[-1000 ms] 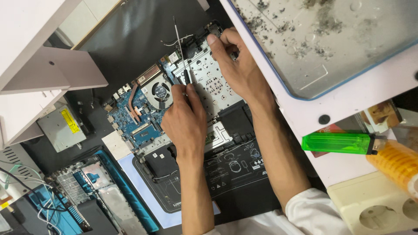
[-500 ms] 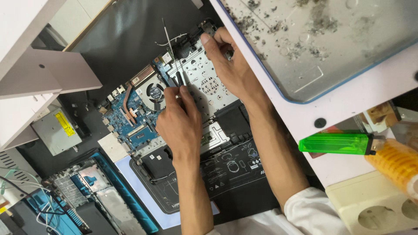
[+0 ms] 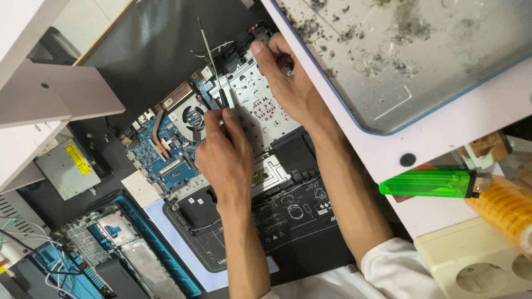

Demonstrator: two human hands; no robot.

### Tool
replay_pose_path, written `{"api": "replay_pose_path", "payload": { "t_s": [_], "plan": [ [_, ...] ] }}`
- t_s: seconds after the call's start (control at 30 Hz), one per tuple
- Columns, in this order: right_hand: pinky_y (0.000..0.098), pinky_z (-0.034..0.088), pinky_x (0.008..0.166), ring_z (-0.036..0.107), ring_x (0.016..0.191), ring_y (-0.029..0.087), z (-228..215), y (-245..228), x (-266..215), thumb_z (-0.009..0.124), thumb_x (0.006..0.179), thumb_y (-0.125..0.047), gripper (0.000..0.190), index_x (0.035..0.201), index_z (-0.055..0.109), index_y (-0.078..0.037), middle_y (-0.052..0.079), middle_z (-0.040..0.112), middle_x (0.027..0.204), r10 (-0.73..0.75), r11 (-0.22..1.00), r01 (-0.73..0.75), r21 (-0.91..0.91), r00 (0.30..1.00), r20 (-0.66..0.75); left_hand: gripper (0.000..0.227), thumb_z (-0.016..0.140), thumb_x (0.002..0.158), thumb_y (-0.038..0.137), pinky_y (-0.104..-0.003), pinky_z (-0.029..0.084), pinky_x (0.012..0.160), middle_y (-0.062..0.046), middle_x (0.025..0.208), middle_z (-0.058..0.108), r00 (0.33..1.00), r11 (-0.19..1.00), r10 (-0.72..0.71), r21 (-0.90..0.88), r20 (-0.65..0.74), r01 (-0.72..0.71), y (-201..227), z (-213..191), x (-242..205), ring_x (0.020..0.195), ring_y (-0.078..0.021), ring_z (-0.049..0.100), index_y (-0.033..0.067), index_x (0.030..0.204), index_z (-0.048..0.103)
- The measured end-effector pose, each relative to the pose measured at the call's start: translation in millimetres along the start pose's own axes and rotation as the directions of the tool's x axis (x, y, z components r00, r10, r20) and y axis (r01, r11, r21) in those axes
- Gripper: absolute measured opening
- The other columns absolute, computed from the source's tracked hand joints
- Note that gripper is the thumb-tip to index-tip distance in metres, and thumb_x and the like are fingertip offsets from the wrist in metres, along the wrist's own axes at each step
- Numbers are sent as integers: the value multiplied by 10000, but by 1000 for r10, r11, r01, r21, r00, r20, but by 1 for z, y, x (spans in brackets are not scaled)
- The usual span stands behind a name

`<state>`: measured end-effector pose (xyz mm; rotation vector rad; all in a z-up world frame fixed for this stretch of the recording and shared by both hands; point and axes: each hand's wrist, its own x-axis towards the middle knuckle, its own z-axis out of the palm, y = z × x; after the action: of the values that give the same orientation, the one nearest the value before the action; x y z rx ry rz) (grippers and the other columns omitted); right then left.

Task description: The person uses a screwdriver to remove screws from a laptop motherboard, detaches a small component, and then reattaches it. They then place the laptop's bottom casing back onto the chassis.

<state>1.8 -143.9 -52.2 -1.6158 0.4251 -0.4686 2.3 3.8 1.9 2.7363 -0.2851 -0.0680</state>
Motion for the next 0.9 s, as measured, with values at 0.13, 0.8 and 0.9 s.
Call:
{"api": "replay_pose_path", "payload": {
  "t_s": [0.13, 0.8, 0.9],
  "plan": [
    [271, 434, 658, 502, 682, 96, 0, 1, -1, 627, 1108, -313, 417, 804, 578, -31, 4, 539, 688, 0, 1000, 0, -28, 1000, -5, 244, 506, 1104, 215, -393, 432, 429, -101, 560, 634, 1000, 1000, -6, -6, 0, 6, 0, -1, 1, 426, -250, 620, 25, 994, 611],
    [338, 502, 739, 642, 821, 190, -4, -12, 1, 781, 1001, -150, 149, 940, 721, -28, 55, 678, 893, -255, 924, 279, -260, 959, 122, 279, 462, 1174, 233, -270, 401, 572, -101, 746, 591, 993, 878, -112, -472, -31, 84, -21, -9, 15, 647, -83, 503, -7, 1099, 583],
    [341, 518, 741, 659, 863, 206, -3, -9, 4, 793, 994, -143, 147, 947, 726, -20, 62, 693, 916, -254, 926, 281, -254, 958, 135, 240, 614, 1111, 198, -243, 508, 701, -96, 931, 664, 980, 901, 52, -415, -190, -128, -22, 0, 31, 850, -63, 618, -4, 1240, 602]
  ]
}}
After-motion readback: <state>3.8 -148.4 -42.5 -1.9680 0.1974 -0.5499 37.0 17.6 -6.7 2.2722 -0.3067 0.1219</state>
